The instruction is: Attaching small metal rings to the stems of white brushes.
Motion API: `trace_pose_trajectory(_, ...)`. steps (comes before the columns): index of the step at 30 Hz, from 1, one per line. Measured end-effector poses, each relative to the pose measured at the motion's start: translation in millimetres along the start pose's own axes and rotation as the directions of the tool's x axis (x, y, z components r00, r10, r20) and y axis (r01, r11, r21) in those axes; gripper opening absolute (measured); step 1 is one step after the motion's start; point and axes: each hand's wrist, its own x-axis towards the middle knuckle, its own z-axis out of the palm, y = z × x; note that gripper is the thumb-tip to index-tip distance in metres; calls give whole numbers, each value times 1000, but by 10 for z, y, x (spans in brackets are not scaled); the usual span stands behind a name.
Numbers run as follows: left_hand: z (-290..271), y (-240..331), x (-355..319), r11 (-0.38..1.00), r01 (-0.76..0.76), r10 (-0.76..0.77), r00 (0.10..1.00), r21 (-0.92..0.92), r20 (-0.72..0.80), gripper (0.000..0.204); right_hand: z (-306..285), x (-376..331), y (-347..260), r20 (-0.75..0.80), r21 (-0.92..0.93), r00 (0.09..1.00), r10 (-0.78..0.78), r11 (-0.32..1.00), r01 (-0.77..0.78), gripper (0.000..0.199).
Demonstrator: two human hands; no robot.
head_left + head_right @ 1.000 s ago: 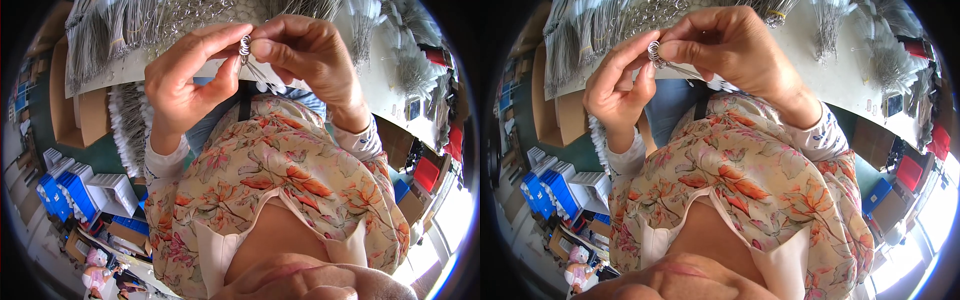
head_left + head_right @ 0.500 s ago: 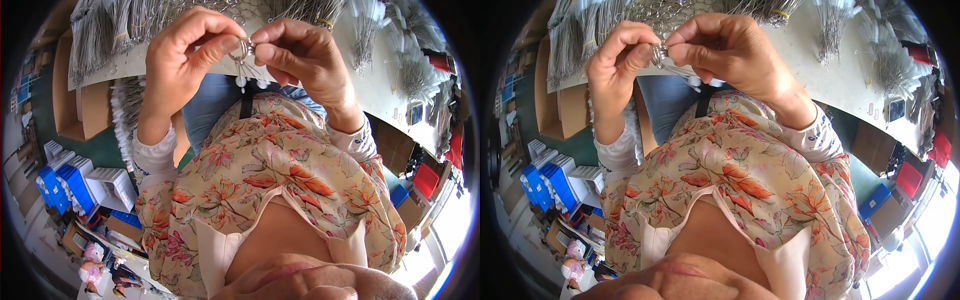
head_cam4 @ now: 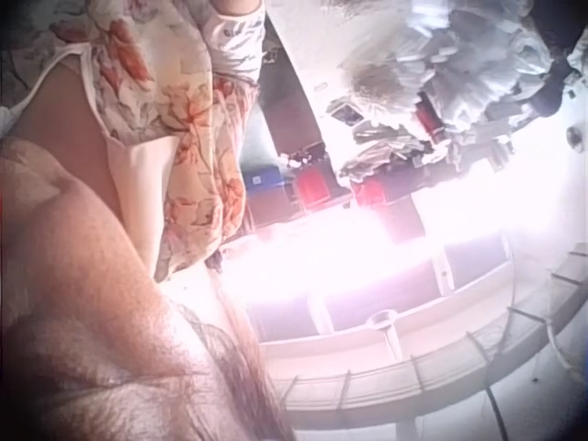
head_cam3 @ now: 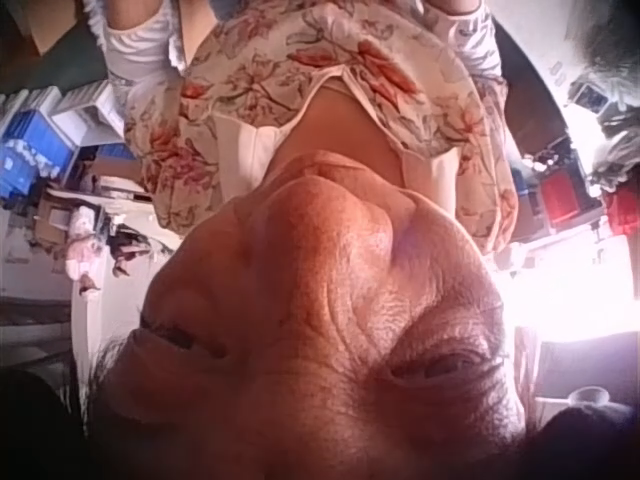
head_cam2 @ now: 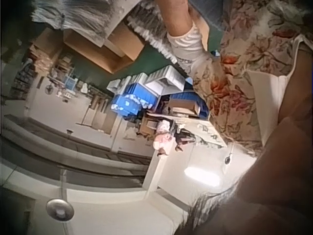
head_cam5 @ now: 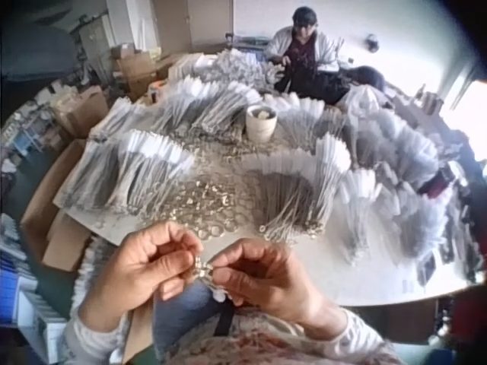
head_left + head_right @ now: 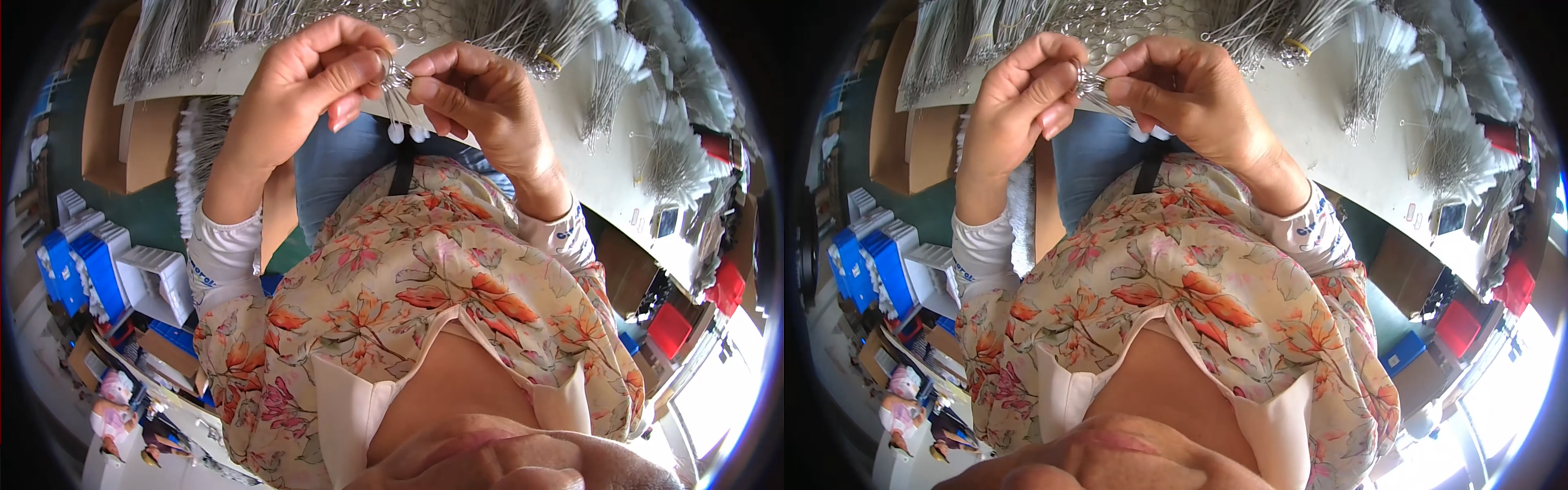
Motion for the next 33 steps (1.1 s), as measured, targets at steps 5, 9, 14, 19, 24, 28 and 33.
trace_pose_trajectory(5, 56, 32, -98, 812, -190, 292, 951, 552, -102, 17, 148, 108, 113, 41, 72, 998, -46, 997, 43, 13)
trace_pose_trajectory(9, -37, -169, -117, 958, -288, 269, 887, 4, -375, 13, 363, 289, 353, -14, 71, 967, -253, 965, 253, 12)
trace_pose_trajectory(14, -73, 6, -306, 874, -311, 137, 895, -374, -424, 16, 767, 520, 484, -22, 223, 955, -297, 929, 294, 11)
trace_pose_trajectory(19, -309, 153, -562, 887, -453, 334, 766, -92, -550, 16, 898, 644, 514, 112, -35, 964, -242, 968, 248, 11)
trace_pose_trajectory(24, -380, 292, -780, 899, -436, 364, 688, 44, -627, 16, 1094, 725, 332, 22, 31, 948, -316, 948, 316, 12)
trace_pose_trajectory(28, -480, 203, -863, 887, -348, 460, 615, 303, -641, 18, 1349, 859, 111, 184, -259, 887, -423, 850, 459, 10)
trace_pose_trajectory(33, -589, 203, -877, 860, -469, 489, 642, 202, -591, 23, 1514, 997, -30, 217, 18, 962, -168, 986, 168, 15)
